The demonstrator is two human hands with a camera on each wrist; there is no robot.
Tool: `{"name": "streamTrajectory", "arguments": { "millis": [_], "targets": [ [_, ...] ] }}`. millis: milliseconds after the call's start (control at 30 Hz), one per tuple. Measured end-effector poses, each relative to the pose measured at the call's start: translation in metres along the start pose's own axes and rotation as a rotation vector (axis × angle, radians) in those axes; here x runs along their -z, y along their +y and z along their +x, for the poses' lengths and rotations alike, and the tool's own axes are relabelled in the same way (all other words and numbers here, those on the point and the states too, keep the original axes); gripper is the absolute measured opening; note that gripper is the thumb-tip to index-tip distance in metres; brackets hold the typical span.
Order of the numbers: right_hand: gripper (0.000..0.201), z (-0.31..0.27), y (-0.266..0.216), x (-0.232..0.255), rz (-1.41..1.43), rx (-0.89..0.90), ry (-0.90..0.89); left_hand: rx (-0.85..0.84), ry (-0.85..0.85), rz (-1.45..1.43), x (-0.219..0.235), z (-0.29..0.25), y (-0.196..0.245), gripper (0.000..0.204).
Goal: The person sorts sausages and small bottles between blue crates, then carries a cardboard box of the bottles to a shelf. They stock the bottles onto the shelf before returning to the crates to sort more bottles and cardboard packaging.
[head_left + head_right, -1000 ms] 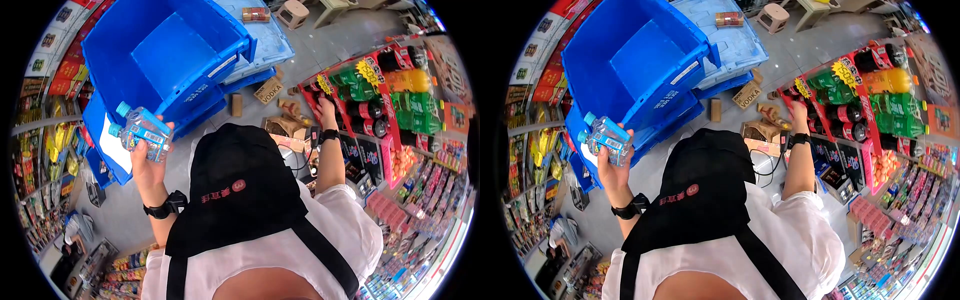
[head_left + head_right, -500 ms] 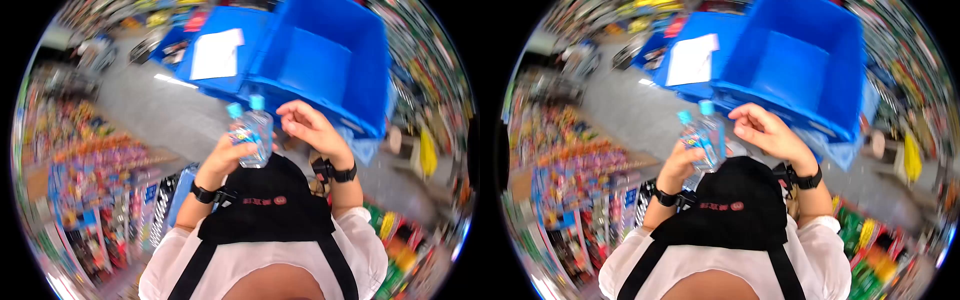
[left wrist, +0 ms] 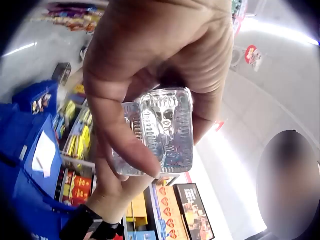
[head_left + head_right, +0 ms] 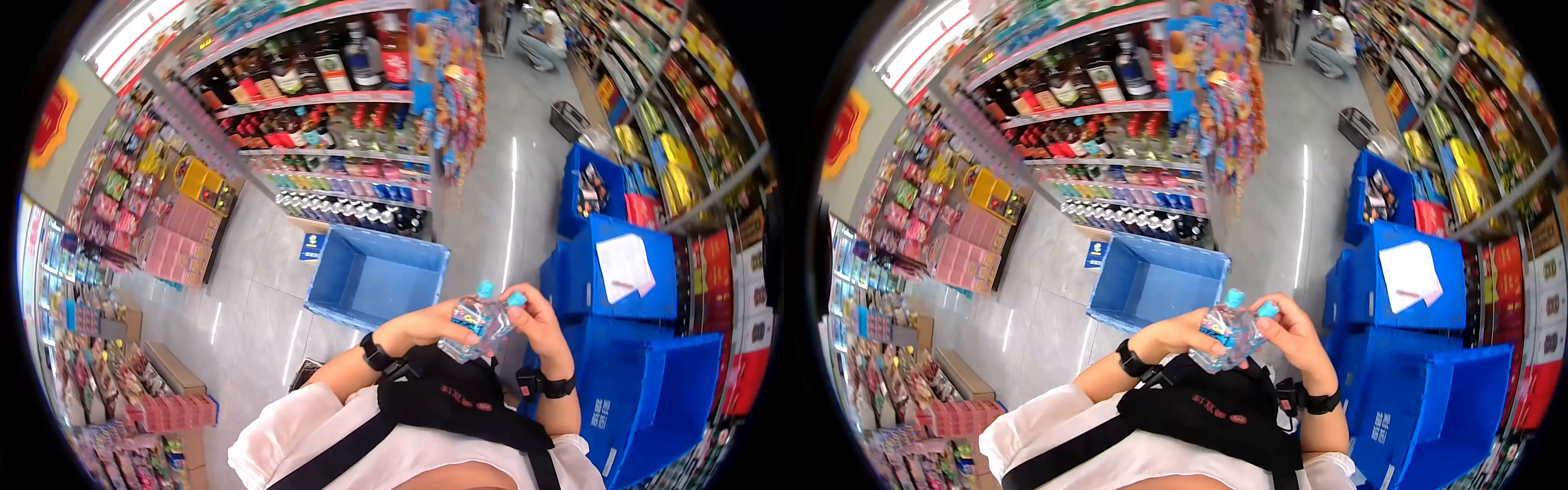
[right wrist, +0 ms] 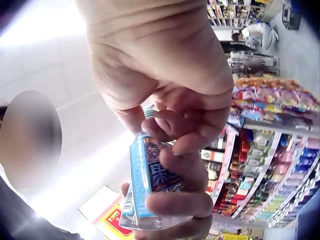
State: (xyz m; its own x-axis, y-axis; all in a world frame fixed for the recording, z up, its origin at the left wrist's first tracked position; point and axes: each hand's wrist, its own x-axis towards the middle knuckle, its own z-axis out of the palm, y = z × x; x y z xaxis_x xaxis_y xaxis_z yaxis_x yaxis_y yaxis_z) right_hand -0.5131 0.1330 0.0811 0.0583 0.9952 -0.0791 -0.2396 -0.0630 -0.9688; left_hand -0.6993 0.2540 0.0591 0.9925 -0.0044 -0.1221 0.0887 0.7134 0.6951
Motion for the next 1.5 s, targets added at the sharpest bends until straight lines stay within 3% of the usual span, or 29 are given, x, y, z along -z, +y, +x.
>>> {"name": "streamTrajectory", "arguments": {
  "millis": [100,133,233,367,500,667,733,833,933,1033,1167,1233,1267,1300,1400,1433,1500],
  "targets": [
    [0.029,0.034,0.021,-0.063,-0.057,0.034,-0.034,-0.171,0.246,0.02,0.026,-0.082,0.013,0.064],
    [0.028,0.044,0.028,-0.08,-0.082,0.065,-0.007,-0.11,0.218,-0.012,0.034,-0.105,0.03,0.061],
    [0.025,0.068,0.039,-0.131,-0.018,0.089,0.025,-0.266,0.395,0.02,0.06,-0.155,0.033,0.053],
    [0.019,0.094,0.049,-0.189,-0.174,0.201,0.043,-0.271,0.498,0.012,0.074,-0.211,0.024,0.047],
    [0.021,0.116,0.061,-0.228,-0.256,0.184,-0.065,-0.349,0.493,-0.007,0.078,-0.254,-0.001,0.042],
    [0.025,0.148,0.065,-0.272,-0.482,0.129,-0.311,-0.489,0.672,-0.043,0.074,-0.299,-0.025,0.039],
    [0.029,0.166,0.076,-0.298,-0.555,0.195,-0.355,-0.534,0.698,-0.17,0.088,-0.324,-0.041,0.035],
    [0.034,0.198,0.073,-0.342,-0.578,0.228,-0.365,-0.666,0.857,-0.204,0.071,-0.365,-0.022,0.031],
    [0.039,0.246,0.053,-0.381,-0.699,0.379,-0.25,-0.808,0.992,-0.196,0.079,-0.425,-0.019,0.032],
    [0.038,0.31,0.028,-0.413,-0.622,0.402,-0.097,-0.881,1.045,-0.186,0.095,-0.49,-0.02,0.031],
    [0.031,0.376,-0.04,-0.437,-0.536,0.402,0.053,-0.893,1.177,-0.298,0.108,-0.552,-0.011,0.032],
    [0.03,0.406,-0.081,-0.438,-0.645,0.47,0.124,-0.912,1.214,-0.288,0.114,-0.571,-0.001,0.035],
    [0.035,0.439,-0.09,-0.424,-0.628,0.589,0.146,-0.922,1.235,-0.281,0.116,-0.578,0.006,0.037],
    [0.041,0.46,-0.113,-0.416,-0.906,0.601,0.344,-0.939,1.249,-0.3,0.12,-0.584,0.012,0.04],
    [0.056,0.521,-0.165,-0.388,-0.984,0.68,0.542,-0.967,1.271,-0.247,0.144,-0.6,0.021,0.04],
    [0.056,0.537,-0.183,-0.384,-1.12,0.641,0.696,-0.986,1.274,-0.238,0.152,-0.604,0.023,0.042],
    [0.056,0.568,-0.211,-0.368,-1.101,0.684,0.768,-1.012,1.325,-0.225,0.162,-0.61,0.036,0.044]
  ]
}}
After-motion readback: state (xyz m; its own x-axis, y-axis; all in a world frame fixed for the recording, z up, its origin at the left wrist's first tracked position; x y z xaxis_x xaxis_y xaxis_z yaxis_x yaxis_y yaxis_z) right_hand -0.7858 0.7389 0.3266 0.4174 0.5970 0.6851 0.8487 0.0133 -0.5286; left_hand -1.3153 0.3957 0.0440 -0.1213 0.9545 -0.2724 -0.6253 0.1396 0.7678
